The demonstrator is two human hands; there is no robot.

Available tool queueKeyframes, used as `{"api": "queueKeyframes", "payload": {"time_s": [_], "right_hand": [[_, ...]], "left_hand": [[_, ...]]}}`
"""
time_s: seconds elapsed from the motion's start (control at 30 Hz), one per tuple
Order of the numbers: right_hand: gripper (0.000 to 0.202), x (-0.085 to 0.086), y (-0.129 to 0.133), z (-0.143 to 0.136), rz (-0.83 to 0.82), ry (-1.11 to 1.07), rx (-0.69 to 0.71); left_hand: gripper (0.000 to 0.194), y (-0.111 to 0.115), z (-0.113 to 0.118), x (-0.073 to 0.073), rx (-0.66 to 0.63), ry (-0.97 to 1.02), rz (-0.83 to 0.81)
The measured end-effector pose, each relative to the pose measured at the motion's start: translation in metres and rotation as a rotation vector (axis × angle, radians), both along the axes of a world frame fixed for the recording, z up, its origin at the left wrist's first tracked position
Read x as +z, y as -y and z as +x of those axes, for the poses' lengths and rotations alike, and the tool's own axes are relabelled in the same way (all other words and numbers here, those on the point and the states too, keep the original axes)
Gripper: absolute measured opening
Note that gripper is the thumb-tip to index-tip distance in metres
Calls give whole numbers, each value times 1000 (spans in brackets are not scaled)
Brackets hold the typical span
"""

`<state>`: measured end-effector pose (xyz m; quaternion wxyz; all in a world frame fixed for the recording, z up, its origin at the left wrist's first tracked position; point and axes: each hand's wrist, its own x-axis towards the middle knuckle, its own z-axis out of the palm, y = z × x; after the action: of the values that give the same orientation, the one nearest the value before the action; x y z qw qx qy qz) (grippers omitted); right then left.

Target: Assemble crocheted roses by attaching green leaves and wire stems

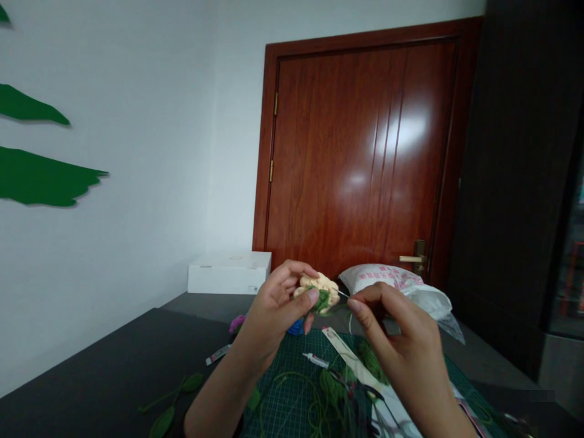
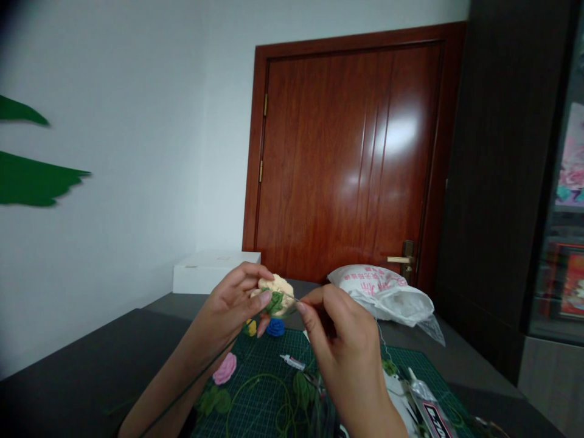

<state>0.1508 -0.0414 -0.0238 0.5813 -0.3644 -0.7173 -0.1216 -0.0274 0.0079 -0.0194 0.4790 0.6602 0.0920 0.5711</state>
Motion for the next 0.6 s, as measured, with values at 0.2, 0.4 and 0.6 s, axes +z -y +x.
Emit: {"api": "queueKeyframes", "payload": {"time_s": [0.2, 0.4, 0.6], "right_hand": [[13, 4, 12, 2, 84, 173, -186], [15, 4, 12, -1, 102, 199, -217], [16, 3, 12, -2, 115, 210, -218]], "left_hand": [[16, 2, 0, -2, 32, 11, -50], [18, 3, 2, 0, 85, 13, -54], [17, 6, 1, 2, 129, 10, -58]]}}
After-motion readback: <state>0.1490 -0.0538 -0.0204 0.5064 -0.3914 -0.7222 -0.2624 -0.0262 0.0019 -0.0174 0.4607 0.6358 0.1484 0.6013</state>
